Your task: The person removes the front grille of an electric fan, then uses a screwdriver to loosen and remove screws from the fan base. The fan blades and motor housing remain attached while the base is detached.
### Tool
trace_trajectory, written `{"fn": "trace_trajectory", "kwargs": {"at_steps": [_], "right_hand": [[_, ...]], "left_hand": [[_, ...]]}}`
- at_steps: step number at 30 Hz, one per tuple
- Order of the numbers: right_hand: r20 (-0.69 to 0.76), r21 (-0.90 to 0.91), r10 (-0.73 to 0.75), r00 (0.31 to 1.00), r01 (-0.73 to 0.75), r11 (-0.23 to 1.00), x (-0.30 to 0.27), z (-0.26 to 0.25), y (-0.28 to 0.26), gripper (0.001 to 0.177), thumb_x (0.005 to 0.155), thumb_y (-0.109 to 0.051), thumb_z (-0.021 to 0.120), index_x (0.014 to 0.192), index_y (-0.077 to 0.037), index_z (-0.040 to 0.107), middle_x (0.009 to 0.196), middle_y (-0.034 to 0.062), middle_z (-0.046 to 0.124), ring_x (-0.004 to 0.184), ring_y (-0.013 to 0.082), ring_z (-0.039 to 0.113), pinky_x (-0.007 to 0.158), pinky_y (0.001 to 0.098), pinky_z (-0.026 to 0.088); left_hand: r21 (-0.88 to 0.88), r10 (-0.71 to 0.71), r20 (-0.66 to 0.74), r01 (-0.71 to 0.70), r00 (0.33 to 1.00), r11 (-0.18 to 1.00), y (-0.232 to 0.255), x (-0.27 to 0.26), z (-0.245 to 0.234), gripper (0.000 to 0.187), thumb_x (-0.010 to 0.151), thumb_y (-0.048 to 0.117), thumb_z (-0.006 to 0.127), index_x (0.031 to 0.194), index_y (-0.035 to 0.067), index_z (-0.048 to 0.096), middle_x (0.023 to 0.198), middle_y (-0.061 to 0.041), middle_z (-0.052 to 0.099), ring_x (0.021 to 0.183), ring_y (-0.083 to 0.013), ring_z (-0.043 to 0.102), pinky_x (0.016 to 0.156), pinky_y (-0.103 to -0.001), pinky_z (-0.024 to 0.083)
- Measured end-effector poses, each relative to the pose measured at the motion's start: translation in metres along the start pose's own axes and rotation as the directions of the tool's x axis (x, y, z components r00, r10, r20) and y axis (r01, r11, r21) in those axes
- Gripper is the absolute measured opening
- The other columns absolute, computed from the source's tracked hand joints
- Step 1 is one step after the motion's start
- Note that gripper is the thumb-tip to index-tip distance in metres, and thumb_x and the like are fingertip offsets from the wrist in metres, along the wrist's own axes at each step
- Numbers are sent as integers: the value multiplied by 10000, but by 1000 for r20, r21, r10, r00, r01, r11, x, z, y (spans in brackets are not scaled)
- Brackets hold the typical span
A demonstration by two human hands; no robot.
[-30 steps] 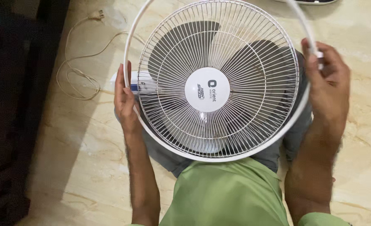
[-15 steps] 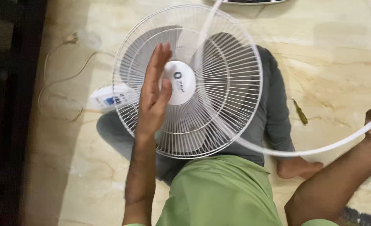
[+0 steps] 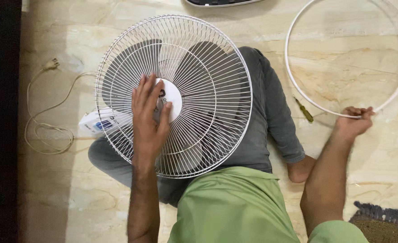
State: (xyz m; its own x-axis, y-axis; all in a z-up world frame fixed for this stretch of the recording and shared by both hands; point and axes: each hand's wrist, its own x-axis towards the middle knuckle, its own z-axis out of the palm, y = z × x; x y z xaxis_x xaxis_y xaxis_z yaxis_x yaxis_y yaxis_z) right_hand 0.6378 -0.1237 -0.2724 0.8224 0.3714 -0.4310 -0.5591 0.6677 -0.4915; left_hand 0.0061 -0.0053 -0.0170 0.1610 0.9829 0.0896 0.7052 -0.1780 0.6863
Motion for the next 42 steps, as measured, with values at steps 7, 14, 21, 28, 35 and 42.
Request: {"fn": "trace_trajectory", "kwargs": {"at_steps": [7, 14, 21, 28, 35, 42], "right_hand": [[-56, -854, -320, 946, 121, 506, 19, 22, 26, 312, 1037, -266, 669, 1271, -70, 609, 1035, 93, 571, 811, 194, 620, 669, 365, 583], [748, -654, -2, 663, 739, 162, -66, 104, 88, 186, 1172, -195, 646, 1244, -25, 619, 1288, 123, 622, 1059, 170, 689, 829, 306, 656], [625, -682, 701, 342, 677, 278, -288, 198, 155, 454, 1122, -122, 649, 1527, 26, 508, 1480, 208, 593, 1351, 258, 601, 1113, 371, 535], [516, -826, 779, 356, 447, 343, -322, 225, 166, 583, 1058, -143, 668, 1559, 30, 424, 1466, 128, 577, 1322, 180, 564, 1116, 326, 479], [387, -842, 816, 430, 525, 123, -321, 213, 162, 725, 1043, -265, 638, 1625, 16, 308, 1498, 153, 544, 1312, 176, 586, 1067, 313, 505], [540, -712, 770, 341, 672, 203, -335, 210, 160, 811, 1105, -297, 677, 1697, 23, 223, 1627, 212, 475, 1480, 256, 480, 1207, 374, 424]], "left_hand": [[34, -26, -36, 27, 999, 999, -1, -6, -7, 464, 1007, 162, 659, 1453, 62, 580, 1625, -149, 448, 1565, -327, 309, 1299, -573, 174], [-76, -29, -141, 18, 990, 997, -14, -13, -4, 428, 1005, 104, 675, 1427, 88, 609, 1581, -117, 530, 1551, -314, 412, 1306, -514, 309], [-51, -94, -301, 83, 949, 995, -45, -36, -14, 489, 982, 91, 710, 1448, 20, 579, 1554, -152, 542, 1501, -331, 458, 1283, -498, 331], [-248, -582, -313, 527, 751, 813, -117, -79, -22, 634, 1104, 377, 523, 1577, -4, 343, 1620, -269, 387, 1505, -398, 374, 1229, -465, 305], [-501, -684, -186, 530, 705, 684, -126, -83, -6, 736, 1050, 507, 451, 1605, 40, 323, 1645, -234, 334, 1518, -359, 331, 1198, -439, 287], [-518, -613, -258, 429, 746, 740, -105, -78, -17, 770, 1043, 514, 513, 1593, 3, 341, 1636, -242, 404, 1531, -366, 389, 1245, -453, 309]]}}
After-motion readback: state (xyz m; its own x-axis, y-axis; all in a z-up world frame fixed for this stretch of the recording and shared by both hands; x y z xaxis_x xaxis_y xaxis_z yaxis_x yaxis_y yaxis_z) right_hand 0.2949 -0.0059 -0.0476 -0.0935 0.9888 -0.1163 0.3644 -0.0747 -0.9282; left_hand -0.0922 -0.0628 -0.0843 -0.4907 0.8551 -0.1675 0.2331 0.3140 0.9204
